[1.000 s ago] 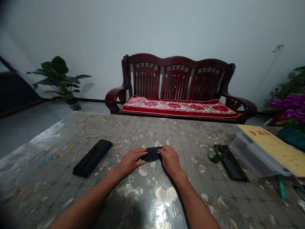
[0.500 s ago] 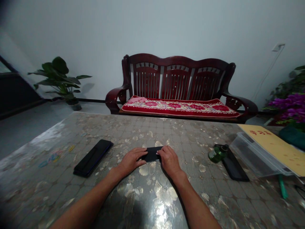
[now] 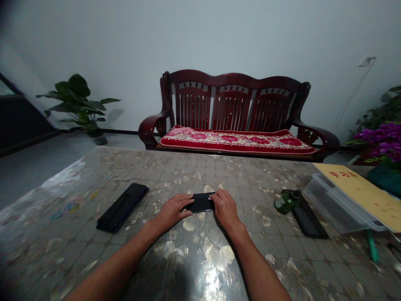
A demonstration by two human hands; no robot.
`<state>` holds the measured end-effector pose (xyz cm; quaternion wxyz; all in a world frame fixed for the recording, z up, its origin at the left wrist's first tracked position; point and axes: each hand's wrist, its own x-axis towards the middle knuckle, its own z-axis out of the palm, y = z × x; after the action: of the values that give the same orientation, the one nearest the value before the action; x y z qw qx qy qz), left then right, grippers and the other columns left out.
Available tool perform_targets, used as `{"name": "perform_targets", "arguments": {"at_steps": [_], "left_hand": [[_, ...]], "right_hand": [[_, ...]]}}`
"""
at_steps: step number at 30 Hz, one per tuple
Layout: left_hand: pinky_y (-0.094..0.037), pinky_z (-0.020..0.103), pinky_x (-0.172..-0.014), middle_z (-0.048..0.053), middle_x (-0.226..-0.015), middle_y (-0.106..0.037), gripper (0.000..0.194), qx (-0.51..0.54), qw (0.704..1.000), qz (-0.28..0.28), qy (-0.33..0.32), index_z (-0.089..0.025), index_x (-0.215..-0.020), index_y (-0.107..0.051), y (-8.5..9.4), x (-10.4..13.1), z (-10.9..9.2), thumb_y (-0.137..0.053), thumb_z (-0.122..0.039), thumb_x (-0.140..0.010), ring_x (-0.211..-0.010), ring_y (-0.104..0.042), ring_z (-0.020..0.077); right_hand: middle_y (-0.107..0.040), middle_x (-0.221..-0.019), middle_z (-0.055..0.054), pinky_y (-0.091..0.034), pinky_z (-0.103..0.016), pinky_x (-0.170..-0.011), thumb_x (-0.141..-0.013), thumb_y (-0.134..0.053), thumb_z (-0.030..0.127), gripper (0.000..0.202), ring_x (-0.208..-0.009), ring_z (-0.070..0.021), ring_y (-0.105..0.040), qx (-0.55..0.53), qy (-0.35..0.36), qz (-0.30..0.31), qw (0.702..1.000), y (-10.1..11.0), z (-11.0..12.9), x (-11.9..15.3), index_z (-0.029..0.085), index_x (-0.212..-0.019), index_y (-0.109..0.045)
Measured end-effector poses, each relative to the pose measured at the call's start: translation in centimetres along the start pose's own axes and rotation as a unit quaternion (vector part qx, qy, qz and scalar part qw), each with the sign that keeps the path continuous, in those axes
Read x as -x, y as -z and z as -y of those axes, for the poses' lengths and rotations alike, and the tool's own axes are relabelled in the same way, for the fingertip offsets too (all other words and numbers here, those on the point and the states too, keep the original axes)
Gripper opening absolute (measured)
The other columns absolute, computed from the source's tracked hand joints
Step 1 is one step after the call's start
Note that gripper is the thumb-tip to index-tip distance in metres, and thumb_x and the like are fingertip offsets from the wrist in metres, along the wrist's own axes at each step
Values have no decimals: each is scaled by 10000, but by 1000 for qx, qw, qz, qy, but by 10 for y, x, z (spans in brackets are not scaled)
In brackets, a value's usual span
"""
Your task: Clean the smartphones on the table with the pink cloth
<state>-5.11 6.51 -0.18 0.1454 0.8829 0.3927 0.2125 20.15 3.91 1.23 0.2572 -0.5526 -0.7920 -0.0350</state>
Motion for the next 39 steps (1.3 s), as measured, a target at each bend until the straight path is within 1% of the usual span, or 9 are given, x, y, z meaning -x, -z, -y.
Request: {"name": "perform_targets", "arguments": {"at_steps": [3,5,11,18,24,26,31,37,39], "left_hand": [[-480,438,-1070,122,-1318,-671,425,0,1000,-2,-3,-203,-1222,-698,0,0,0,-799,-280,-816,-1227,-623,280],[-481,434,-1070,117,-1316,-673,423,-3,1000,-3,-4,-209,-1222,-699,1,0,0,-799,-281,-817,-1224,-626,278],[-479,434,-1073,124,-1305,-678,446,-2,1000,-1,1,-186,-1220,-699,1,0,-2,-819,-259,-796,-1215,-632,281],[-483,431,-1071,122,-1317,-672,455,-7,1000,2,5,-186,-1220,-700,1,0,-2,-825,-272,-792,-1220,-629,281],[-482,440,-1072,116,-1319,-671,435,-3,1000,-1,3,-199,-1228,-699,1,-1,-1,-805,-271,-812,-1222,-626,278],[-481,438,-1073,118,-1317,-672,440,-4,1000,0,5,-194,-1227,-700,1,-1,-1,-808,-268,-806,-1222,-625,278],[-483,439,-1072,123,-1312,-674,431,-6,1000,2,5,-192,-1221,-703,1,0,-1,-805,-272,-810,-1220,-629,283],[-487,431,-1067,117,-1305,-680,437,-10,1000,-2,2,-197,-1218,-704,1,0,-2,-814,-265,-801,-1208,-635,277],[-484,432,-1069,124,-1303,-680,449,-12,1000,0,1,-189,-1217,-703,1,0,-2,-823,-268,-792,-1212,-634,279]], "right_hand": [[-631,-864,-67,-405,-288,-755,-963,-508,115,253,-864,-207,-557,21,-28,-13,999,1,-6,-1,208,-934,-742],[-630,-863,-67,-403,-285,-754,-962,-508,106,255,-863,-207,-555,22,-28,-12,999,1,-5,0,205,-934,-742],[-626,-871,-46,-398,-270,-760,-971,-522,113,236,-848,-187,-549,-22,36,17,999,0,9,0,214,-956,-735],[-621,-845,-66,-393,-287,-743,-964,-510,104,250,-842,-205,-546,23,-24,-20,999,0,-11,-1,190,-925,-741],[-624,-869,-51,-403,-273,-749,-963,-517,108,237,-838,-188,-548,-25,30,6,999,-1,4,0,209,-955,-731],[-625,-868,-53,-406,-272,-746,-963,-518,108,236,-839,-188,-553,-24,20,7,999,0,3,0,207,-954,-732],[-623,-860,-70,-413,-280,-758,-956,-509,94,249,-866,-207,-558,3,-35,-18,999,-1,-9,-1,192,-925,-736],[-610,-862,-49,-424,-270,-762,-957,-501,91,253,-853,-189,-557,-63,16,2,998,-4,5,1,207,-953,-726],[-610,-862,-50,-426,-272,-763,-957,-496,91,256,-852,-190,-557,-66,11,-2,998,-4,4,1,207,-950,-724]]}}
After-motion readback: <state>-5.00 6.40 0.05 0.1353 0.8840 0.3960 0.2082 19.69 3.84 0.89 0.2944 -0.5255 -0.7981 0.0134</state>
